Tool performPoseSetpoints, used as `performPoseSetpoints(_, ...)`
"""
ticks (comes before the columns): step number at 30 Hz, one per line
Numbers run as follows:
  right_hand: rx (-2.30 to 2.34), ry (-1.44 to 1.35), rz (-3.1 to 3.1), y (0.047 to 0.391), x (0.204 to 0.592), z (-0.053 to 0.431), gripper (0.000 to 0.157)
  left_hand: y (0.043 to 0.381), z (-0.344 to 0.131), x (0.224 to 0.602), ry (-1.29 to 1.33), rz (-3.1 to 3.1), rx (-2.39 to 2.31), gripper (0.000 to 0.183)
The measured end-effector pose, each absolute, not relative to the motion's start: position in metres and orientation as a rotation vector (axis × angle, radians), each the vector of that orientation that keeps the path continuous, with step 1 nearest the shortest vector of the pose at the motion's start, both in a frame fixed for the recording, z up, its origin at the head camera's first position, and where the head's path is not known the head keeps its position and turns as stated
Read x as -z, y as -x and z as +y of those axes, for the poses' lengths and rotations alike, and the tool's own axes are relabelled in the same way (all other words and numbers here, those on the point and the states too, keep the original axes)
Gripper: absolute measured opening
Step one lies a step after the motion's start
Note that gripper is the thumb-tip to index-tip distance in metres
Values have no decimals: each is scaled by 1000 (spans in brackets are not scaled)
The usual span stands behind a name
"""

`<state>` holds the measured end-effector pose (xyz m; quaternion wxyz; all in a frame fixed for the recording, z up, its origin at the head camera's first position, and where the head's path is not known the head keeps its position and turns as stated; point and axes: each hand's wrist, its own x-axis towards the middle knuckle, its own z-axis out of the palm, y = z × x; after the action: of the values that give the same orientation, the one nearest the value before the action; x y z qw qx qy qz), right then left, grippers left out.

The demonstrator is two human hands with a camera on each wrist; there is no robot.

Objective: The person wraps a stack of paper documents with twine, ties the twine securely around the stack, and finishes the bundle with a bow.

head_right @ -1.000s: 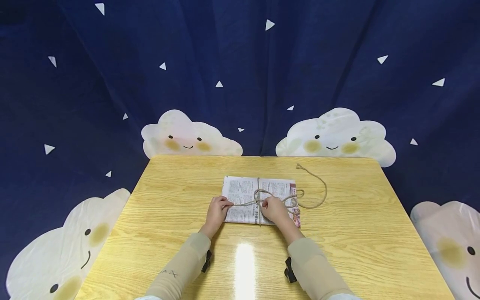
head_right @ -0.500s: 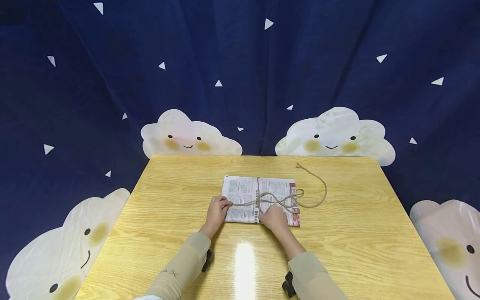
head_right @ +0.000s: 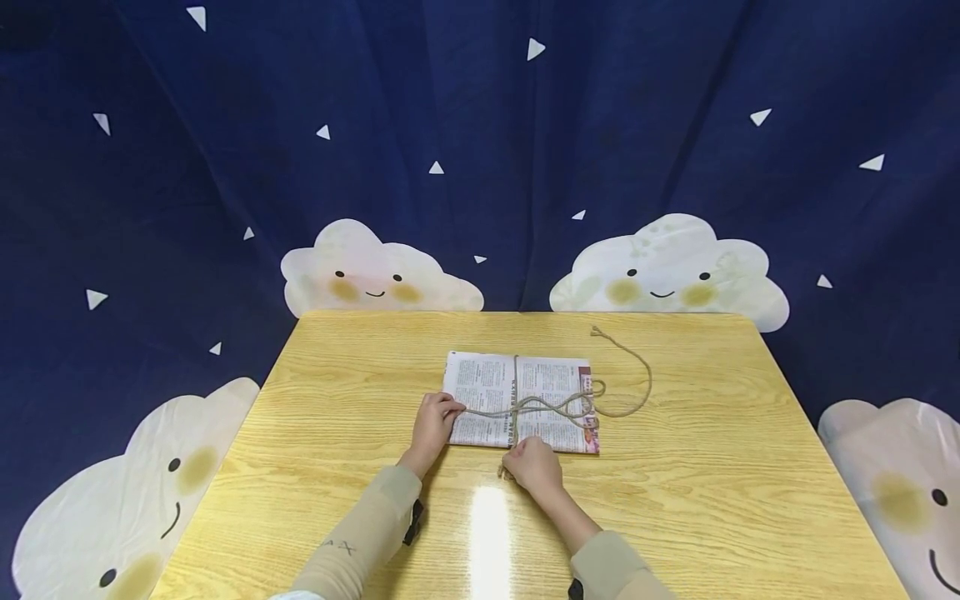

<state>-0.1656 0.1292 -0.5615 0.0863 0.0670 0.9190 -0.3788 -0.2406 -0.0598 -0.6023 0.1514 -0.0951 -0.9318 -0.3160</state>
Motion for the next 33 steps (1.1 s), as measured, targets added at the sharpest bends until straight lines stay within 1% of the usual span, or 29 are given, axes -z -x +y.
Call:
performPoseSetpoints(4, 1171, -179, 2724, 164, 567, 131, 16, 241, -60, 602, 278, -2671, 903, 7)
performPoseSetpoints(6, 1191, -138, 2685, 166, 565, 136, 21, 240, -60, 600, 277, -2686, 905, 7)
performPoseSetpoints(8, 1218, -92, 2614, 169, 558, 145, 22, 240, -61, 598, 280, -2712, 898, 7)
performPoseSetpoints(13, 1274, 17, 2485, 188, 537, 187, 21, 239, -63, 593, 313, -2750, 884, 8)
performPoseSetpoints(17, 1314, 29, 2546, 201, 525, 229, 23, 238, -60, 590, 393, -2673, 907, 10)
performPoseSetpoints(22, 1146, 1, 2796, 208, 523, 268, 24, 230, -39, 583, 507, -2608, 963, 10)
performPoseSetpoints(26, 1017, 17, 2905, 212, 532, 281, 24, 217, -13, 580, 575, -2704, 999, 7)
performPoseSetpoints(29, 953, 58, 2959, 216, 543, 286, 23, 205, 6, 578, 566, -2807, 975, 21)
performPoseSetpoints(33, 891, 126, 3009, 221, 558, 290, 16, 194, 23, 576, 497, -2898, 851, 42)
